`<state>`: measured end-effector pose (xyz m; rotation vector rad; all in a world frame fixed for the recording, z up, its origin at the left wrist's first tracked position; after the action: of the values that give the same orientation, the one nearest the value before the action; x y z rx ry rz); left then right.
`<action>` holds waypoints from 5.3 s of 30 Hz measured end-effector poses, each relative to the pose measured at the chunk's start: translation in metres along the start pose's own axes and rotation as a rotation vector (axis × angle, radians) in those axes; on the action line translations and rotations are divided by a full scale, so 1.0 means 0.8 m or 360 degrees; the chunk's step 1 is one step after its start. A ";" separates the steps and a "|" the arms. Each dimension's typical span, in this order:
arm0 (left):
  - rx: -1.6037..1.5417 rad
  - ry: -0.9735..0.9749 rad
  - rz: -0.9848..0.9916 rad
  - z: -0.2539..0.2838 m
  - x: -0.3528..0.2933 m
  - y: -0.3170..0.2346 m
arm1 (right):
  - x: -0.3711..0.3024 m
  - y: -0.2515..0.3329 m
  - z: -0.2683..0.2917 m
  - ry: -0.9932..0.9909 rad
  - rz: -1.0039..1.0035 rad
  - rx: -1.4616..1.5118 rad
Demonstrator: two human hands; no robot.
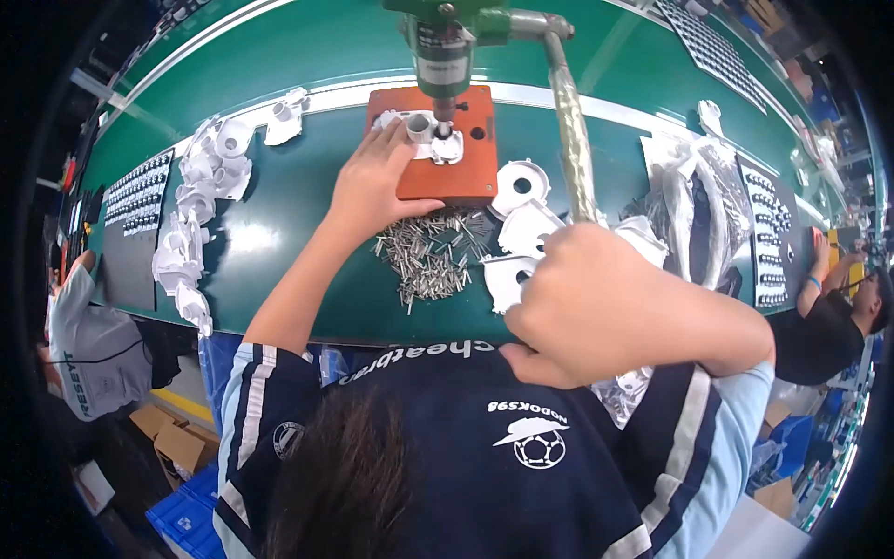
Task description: Assembling small white plastic components using a manual arbor press on a factory production floor.
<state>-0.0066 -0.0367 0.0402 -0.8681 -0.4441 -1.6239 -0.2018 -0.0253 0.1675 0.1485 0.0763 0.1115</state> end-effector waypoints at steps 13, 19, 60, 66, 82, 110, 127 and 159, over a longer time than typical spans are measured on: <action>-0.0146 0.0561 0.0371 -0.031 0.036 0.056 | 0.045 -0.281 0.143 -0.2169 -0.0161 0.1952; 0.0042 0.0713 0.0251 0.007 0.072 0.035 | -0.041 -0.335 0.013 -0.1736 -0.0850 0.1556; -0.2425 -0.0881 0.1911 0.031 -0.061 -0.062 | 0.043 -0.046 -0.160 -0.2042 -0.1191 0.2487; -0.2573 -0.0520 0.1822 0.032 -0.076 -0.083 | 0.031 -0.046 -0.153 -0.1624 -0.1304 0.1778; -0.1952 -0.0528 0.1635 0.055 -0.074 -0.088 | 0.026 -0.033 -0.129 -0.0905 -0.1536 0.1437; -0.0704 0.0016 0.0653 0.071 0.022 -0.051 | -0.226 -0.107 -0.065 -0.1950 -0.1858 0.0059; 0.0487 0.0222 -0.0108 0.009 0.046 -0.013 | -0.360 -0.235 -0.189 -0.1022 -0.2516 -0.0242; -0.0017 0.0029 -0.0178 -0.007 -0.010 -0.001 | -0.269 -0.236 -0.100 -0.1665 -0.2139 0.0524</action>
<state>-0.0090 -0.0351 0.0307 -0.8486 -0.4789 -1.7364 -0.4016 -0.2246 0.0741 0.4374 -0.8543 -1.3258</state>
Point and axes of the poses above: each hand's wrist, its own x-axis towards the middle knuckle, its own z-axis out of the back of the hand, y = z × x, the point moved 5 cm from there along x, towards the middle knuckle, and after that the axes turned 12 degrees about -y, right-handed, at the moved point
